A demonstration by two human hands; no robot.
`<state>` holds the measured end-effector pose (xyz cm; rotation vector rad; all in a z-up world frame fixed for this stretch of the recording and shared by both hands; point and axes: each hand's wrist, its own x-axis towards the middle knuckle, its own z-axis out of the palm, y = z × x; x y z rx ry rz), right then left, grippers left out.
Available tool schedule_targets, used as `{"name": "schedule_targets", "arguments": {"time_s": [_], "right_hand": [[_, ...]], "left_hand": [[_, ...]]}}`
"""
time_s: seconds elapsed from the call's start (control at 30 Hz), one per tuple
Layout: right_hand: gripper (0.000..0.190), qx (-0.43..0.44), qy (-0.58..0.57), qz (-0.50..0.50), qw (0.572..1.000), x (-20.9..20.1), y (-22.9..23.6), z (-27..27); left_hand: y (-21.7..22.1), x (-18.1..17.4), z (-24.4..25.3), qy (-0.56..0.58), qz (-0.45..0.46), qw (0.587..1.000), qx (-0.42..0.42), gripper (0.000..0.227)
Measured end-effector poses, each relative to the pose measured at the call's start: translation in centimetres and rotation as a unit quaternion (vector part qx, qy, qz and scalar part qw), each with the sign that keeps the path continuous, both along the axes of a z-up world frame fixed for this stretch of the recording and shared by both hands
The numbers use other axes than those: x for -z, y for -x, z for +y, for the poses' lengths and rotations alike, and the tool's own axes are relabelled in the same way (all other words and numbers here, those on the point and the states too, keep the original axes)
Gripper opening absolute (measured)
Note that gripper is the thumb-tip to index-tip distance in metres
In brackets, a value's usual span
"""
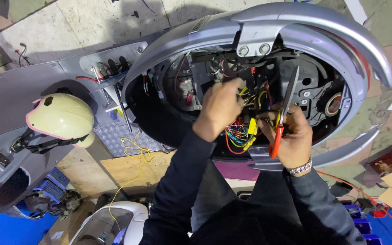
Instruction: The person works on the exposed wiring inside the front compartment of a scooter. They use a pair of shears to cut and strip the insulation from various colored wires, then proceed to twist and connect the wire ends together by hand.
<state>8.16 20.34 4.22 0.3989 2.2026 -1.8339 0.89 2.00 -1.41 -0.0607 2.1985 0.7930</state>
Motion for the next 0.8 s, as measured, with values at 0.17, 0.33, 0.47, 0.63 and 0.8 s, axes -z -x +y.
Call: {"name": "schedule_targets", "arguments": {"time_s": [0.17,0.33,0.47,0.63,0.8], "right_hand": [[0.039,0.006,0.009,0.009,1.0,-0.1,0.1,0.1],[0.039,0.012,0.017,0.009,1.0,0.3,-0.3,0.5],[0.039,0.019,0.017,0.01,1.0,0.2,-0.4,0.2],[0.037,0.019,-0.035,0.067,0.997,1.4,-2.6,1.9],[0.035,-0.017,-0.01,0.103,0.994,-1.6,-2.1,-0.6]], "left_hand": [[2.1,2.3,-3.4,-0.209,-0.01,0.974,-0.084,0.032],[2.7,5.5,-4.7,-0.319,-0.084,0.93,-0.163,0.041],[1.1,6.6,-4.3,-0.208,0.172,0.947,-0.171,0.017],[-1.6,-0.4,-2.4,-0.124,0.352,0.907,-0.195,0.013],[-5.6,2.3,0.4,-0.082,0.387,0.913,-0.099,0.006]]}}
